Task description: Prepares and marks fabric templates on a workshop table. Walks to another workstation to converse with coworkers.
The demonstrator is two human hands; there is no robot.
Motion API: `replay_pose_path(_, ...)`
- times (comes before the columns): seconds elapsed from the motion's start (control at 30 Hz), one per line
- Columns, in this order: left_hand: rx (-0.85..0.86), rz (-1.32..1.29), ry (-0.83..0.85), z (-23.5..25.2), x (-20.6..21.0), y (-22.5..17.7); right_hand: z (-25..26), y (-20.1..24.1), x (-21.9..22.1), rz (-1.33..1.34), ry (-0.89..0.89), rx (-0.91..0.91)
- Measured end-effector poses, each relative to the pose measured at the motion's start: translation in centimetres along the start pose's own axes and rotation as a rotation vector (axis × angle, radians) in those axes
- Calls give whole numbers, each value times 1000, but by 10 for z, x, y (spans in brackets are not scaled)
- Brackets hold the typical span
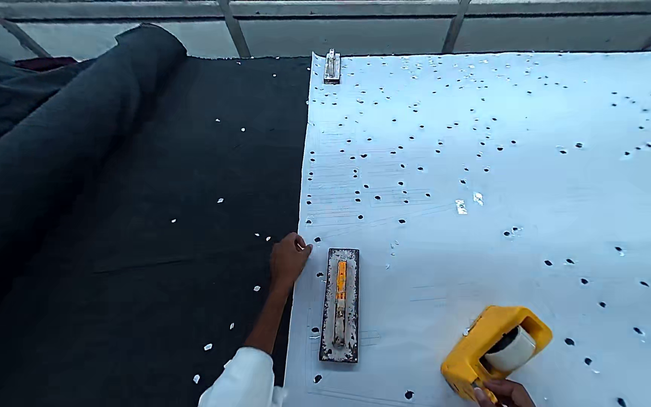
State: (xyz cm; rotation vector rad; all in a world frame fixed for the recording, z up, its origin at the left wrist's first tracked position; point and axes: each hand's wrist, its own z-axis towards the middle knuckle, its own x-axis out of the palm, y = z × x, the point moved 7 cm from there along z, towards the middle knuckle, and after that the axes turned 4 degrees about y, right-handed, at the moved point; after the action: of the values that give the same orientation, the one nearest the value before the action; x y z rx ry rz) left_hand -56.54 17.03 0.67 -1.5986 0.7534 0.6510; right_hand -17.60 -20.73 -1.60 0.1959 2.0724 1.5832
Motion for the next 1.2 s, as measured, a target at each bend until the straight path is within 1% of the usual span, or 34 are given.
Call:
replay_pose_path(0.07, 186, -80, 33, -44, 19, -39, 1, 3, -1, -16, 9, 0)
replay_pose_path(0.1, 262, -149, 87, -69, 33, -64, 1, 5, -1, -27, 15, -3)
replay_pose_path(0.13, 311, -226, 181, -93, 53, -86, 1, 7, -1, -35, 21, -7)
replay_pose_path(0.23, 435, -406, 543, -172, 124, -142, 0, 8, 0, -25, 18, -12)
replay_pose_path(0.3, 474, -469, 682, -213, 164, -161, -1, 6, -1, -7, 22, -22)
replay_pose_path(0.4, 412, -450, 758, -246, 204, -162, -3, 5, 2, 9, 59, -65)
replay_pose_path(0.5, 391, -452, 717, -257, 216, -164, -6, 6, 3, 0, 27, -102)
replay_pose_path(0.6, 371, -528, 654, -258, 214, -166, -8, 6, 4, -13, -33, -166)
replay_pose_path(0.7, 360, -577, 562, -263, 190, -169, -9, 9, 7, -11, -48, -193)
replay_pose_path(0.8, 355, -498, 552, -273, 170, -160, -10, 10, 10, 9, -62, -193)
replay_pose_path(0.87, 303, -473, 597, -277, 176, -144, -11, 7, 10, 15, -61, -171)
replay_pose_path(0.93, 260, -516, 627, -281, 184, -132, -11, 6, 10, 12, -58, -149)
replay_pose_path(1.03, 229, -620, 613, -286, 195, -122, -11, 5, 10, 15, -65, -132)
replay_pose_path(1.1, 95, -771, 683, -286, 206, -118, -10, 3, 10, 25, -52, -132)
replay_pose_path(1.13, -17, -870, 753, -288, 213, -118, -9, 2, 9, 28, -37, -136)
replay_pose_path(1.2, -292, -1014, 948, -300, 228, -116, -8, -1, 7, 43, -6, -161)
